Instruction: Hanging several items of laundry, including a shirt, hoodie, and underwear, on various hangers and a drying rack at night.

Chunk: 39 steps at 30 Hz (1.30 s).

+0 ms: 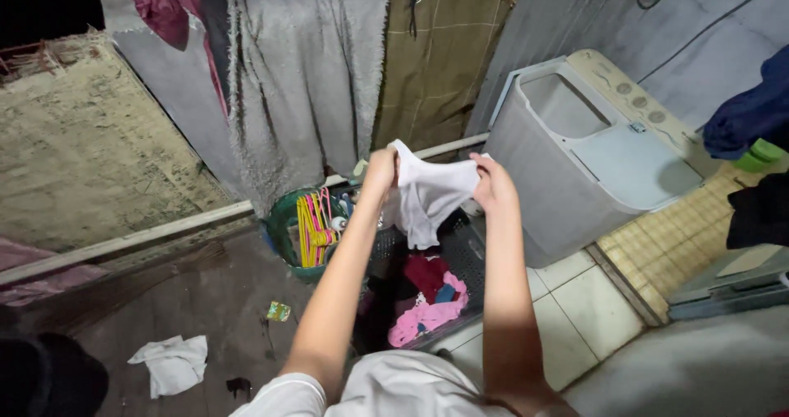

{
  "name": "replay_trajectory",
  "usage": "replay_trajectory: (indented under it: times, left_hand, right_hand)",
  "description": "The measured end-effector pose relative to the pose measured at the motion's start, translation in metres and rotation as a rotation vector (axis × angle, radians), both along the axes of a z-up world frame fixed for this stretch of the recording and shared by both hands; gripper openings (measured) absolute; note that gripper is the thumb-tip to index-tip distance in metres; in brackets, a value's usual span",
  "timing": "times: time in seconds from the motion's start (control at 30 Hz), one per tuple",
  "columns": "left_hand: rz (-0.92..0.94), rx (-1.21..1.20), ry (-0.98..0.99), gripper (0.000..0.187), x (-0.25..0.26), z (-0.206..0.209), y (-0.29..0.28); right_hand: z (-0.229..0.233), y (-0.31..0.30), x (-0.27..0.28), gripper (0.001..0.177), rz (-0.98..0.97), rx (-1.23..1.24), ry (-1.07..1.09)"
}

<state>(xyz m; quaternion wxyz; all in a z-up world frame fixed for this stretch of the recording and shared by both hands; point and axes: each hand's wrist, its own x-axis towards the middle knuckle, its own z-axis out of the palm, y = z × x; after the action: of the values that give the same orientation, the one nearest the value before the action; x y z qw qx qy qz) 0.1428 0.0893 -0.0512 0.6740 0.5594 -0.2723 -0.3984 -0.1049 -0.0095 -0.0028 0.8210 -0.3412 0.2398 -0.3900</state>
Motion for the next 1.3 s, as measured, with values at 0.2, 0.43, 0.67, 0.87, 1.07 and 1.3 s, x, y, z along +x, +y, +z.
replay_trajectory:
  times: [0.2, 0.43, 0.67, 0.87, 1.07, 1.3]
  left_hand:
    - [0.211, -0.149, -1.167, 0.028, 0.007, -0.110, 0.038]
    - [0.152, 0.228, -0.627, 0.033, -0.037, -0.031, 0.096]
    - [-0.037, -0.114, -0.196, 0.046, -0.061, 0.022, 0.122]
    - [-0.031, -0.304, -0.158, 0.063, -0.071, 0.040, 0.145]
    - [0.004, -0.296, -0.308, 0.060, -0.080, 0.052, 0.172]
    - [-0.033, -0.225, -0.244, 0.063, -0.094, 0.036, 0.185]
  right_hand:
    - [-0.089, 0.026, -0.009, 0.039, -0.179, -0.565, 0.857]
    - [-0.101, 0.076, -0.010, 0.076, 0.134, -0.511, 1.291]
    - [-0.148, 0.072, -0.028, 0.039, 0.082, -0.356, 1.015]
    - [-0.091, 0.098, -0.031, 0.027, -0.044, -0.237, 0.562]
    - [-0.043, 0.129, -0.026, 0.070, -0.124, -0.568, 1.593]
    - [-0.120, 0.111, -0.043, 0.089, 0.491, -0.675, 1.683]
